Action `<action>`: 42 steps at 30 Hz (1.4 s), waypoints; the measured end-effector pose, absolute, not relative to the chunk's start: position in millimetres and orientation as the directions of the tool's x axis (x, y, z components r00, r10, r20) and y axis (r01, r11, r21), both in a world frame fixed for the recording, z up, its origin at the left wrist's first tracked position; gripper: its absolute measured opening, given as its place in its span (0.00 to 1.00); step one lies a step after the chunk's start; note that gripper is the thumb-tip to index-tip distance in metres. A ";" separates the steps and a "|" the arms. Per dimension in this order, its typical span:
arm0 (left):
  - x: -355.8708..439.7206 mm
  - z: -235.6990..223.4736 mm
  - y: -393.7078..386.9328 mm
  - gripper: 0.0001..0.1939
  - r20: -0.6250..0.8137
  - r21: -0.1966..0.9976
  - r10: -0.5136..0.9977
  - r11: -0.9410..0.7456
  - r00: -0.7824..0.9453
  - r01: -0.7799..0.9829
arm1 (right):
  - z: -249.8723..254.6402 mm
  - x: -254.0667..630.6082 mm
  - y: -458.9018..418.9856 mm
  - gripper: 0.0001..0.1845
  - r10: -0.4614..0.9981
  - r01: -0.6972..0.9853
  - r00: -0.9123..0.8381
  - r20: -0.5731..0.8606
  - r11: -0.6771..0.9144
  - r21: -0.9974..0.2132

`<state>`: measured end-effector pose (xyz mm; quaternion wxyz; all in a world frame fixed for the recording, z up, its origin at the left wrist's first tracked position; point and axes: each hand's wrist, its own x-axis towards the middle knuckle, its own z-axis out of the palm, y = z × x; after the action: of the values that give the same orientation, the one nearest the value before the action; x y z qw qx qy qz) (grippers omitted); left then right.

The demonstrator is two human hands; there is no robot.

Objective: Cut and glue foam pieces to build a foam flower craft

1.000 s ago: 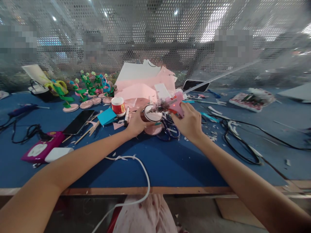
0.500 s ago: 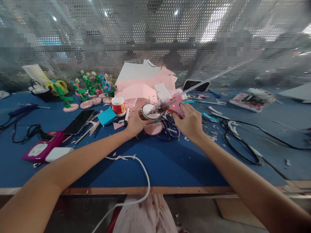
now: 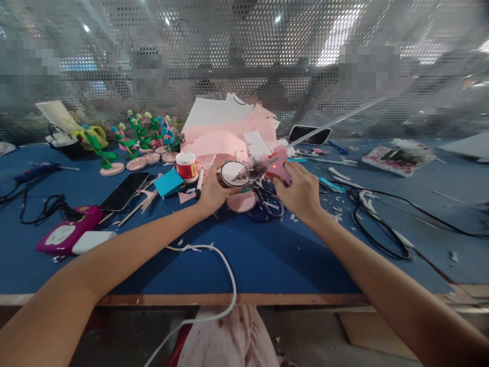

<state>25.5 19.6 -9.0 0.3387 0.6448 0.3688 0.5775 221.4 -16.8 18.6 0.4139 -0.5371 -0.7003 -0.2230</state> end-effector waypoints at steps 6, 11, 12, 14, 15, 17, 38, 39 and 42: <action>27.2 -4.4 14.1 0.41 0.397 0.917 0.904 -0.399 0.160 -0.024 | 17.5 218.6 -17.1 0.10 0.570 0.941 -0.082 0.818 0.315 -0.125; 28.7 -3.4 13.4 0.39 0.401 0.916 0.898 -0.390 0.181 -0.092 | 18.2 218.1 -16.8 0.11 0.560 0.933 -0.075 0.825 0.331 -0.141; 28.6 -3.4 13.8 0.39 0.406 0.914 0.899 -0.399 0.166 -0.079 | 18.3 218.5 -16.7 0.10 0.558 0.932 -0.078 0.826 0.334 -0.138; 27.9 -3.8 15.0 0.39 0.405 0.914 0.903 -0.402 0.145 -0.050 | 18.4 219.6 -16.6 0.09 0.559 0.933 -0.081 0.825 0.334 -0.134; 27.5 -4.2 15.6 0.39 0.404 0.915 0.905 -0.403 0.135 -0.037 | 18.6 220.1 -16.7 0.09 0.562 0.935 -0.081 0.823 0.330 -0.133; 26.7 -5.6 17.2 0.39 0.405 0.914 0.907 -0.406 0.114 -0.013 | 19.0 220.7 -17.0 0.09 0.570 0.938 -0.079 0.818 0.321 -0.133; 24.8 -9.3 21.3 0.39 0.460 0.881 0.886 -0.450 -0.047 0.148 | 22.5 227.0 -17.1 0.10 0.601 0.935 -0.053 0.798 0.310 -0.171; 25.0 -9.5 21.6 0.39 0.464 0.881 0.885 -0.454 -0.044 0.135 | 22.4 227.4 -16.9 0.10 0.598 0.936 -0.054 0.799 0.309 -0.168; 25.5 -8.5 21.4 0.39 0.450 0.890 0.892 -0.444 -0.044 0.103 | 22.6 228.4 -16.7 0.10 0.589 0.944 -0.047 0.807 0.291 -0.157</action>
<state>25.5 21.4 -8.5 0.3315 0.6068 0.4100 0.5948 228.4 -16.7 22.6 0.4107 -0.5548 -0.6905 -0.2162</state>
